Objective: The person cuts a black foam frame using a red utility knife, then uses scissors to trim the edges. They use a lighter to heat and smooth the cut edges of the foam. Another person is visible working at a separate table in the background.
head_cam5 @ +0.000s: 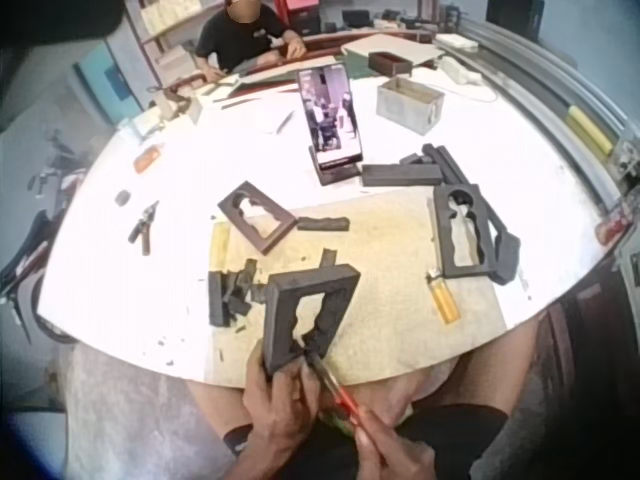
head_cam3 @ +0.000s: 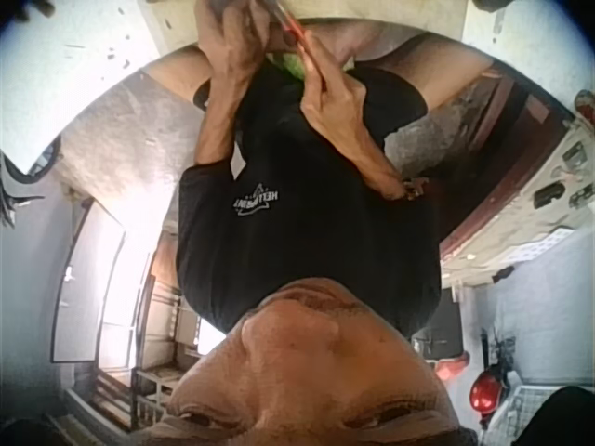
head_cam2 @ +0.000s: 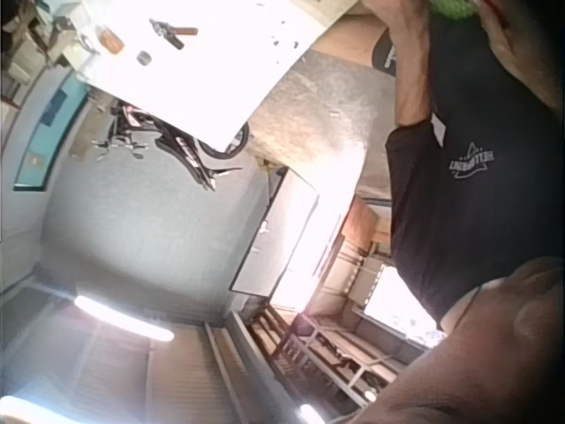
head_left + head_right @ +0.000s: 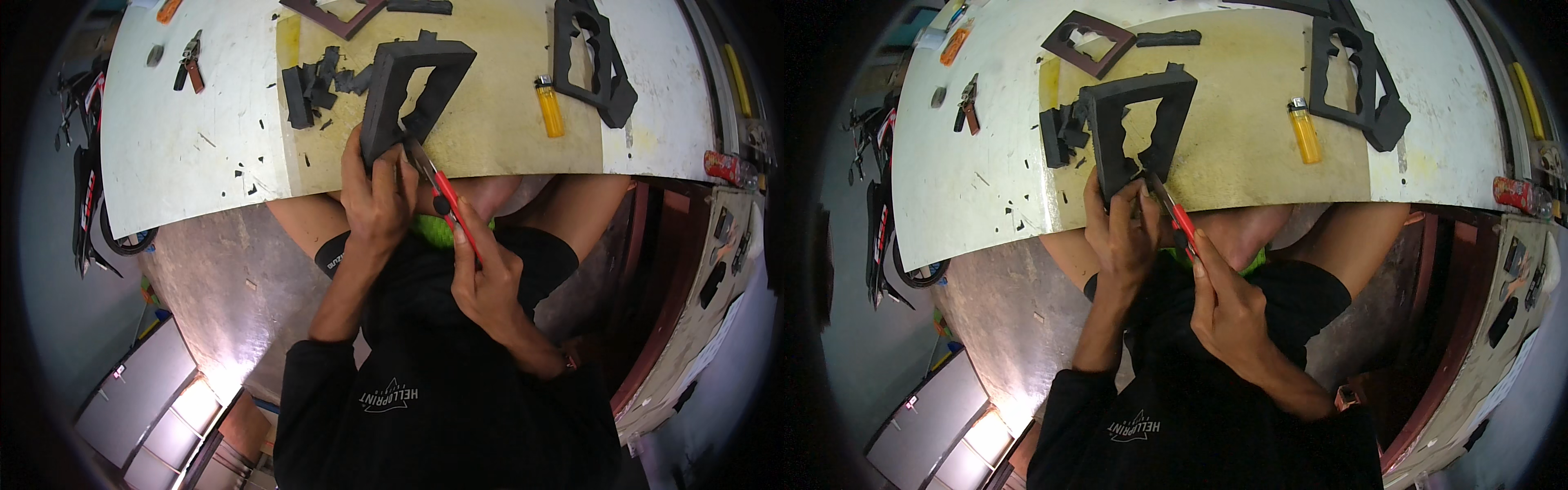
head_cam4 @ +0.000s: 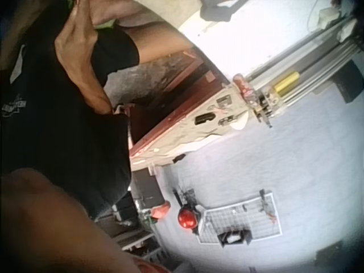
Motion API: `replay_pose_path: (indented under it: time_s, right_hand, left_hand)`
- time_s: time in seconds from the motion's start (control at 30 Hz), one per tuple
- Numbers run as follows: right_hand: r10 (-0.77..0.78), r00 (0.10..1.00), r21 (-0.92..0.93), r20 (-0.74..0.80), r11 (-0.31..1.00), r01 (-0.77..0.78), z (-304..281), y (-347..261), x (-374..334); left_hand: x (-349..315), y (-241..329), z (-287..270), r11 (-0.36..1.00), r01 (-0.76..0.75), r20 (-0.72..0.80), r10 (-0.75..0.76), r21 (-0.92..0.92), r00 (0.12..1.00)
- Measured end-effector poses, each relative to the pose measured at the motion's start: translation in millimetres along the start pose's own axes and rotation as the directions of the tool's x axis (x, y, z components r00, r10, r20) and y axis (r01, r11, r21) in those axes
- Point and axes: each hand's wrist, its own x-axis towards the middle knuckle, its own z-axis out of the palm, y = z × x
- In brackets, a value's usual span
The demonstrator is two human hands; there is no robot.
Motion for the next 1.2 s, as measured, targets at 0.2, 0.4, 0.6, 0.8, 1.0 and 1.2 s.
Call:
replay_pose_path:
  time_s: [0.2, 0.4, 0.6, 0.8, 1.0, 1.2]
  right_hand:
    - [0.013, 1.0, 0.014, -0.009, 1.0, -0.013, 7, 1, 4]
    - [0.058, 0.998, 0.063, 0.01, 0.996, -0.059, 7, 3, -4]
    - [0.185, 0.981, 0.112, 0.059, 0.975, -0.191, 2, -1, -14]
    - [0.127, 0.992, 0.108, 0.024, 0.986, -0.129, 5, -2, -5]
    - [0.036, 0.999, 0.077, -0.017, 0.996, -0.035, 13, 2, 4]
    - [0.131, 0.99, 0.125, 0.042, 0.983, -0.135, 6, -1, -6]
  left_hand:
    - [2, -2, 0, 1.0, -0.015, -0.02, 0.015, -0.004, 1.0]
    - [-2, 1, 2, 0.999, 0.039, -0.01, -0.039, -0.011, 0.999]
    - [-4, 0, 4, 1.0, 0.026, -0.012, -0.026, 0.001, 1.0]
    - [-4, -2, 4, 1.0, 0.0, -0.034, 0.0, 0.002, 0.999]
    - [-8, -6, 6, 1.0, 0.008, -0.049, -0.008, -0.009, 0.999]
    - [-9, -3, 7, 0.999, 0.041, -0.058, -0.042, -0.009, 0.997]
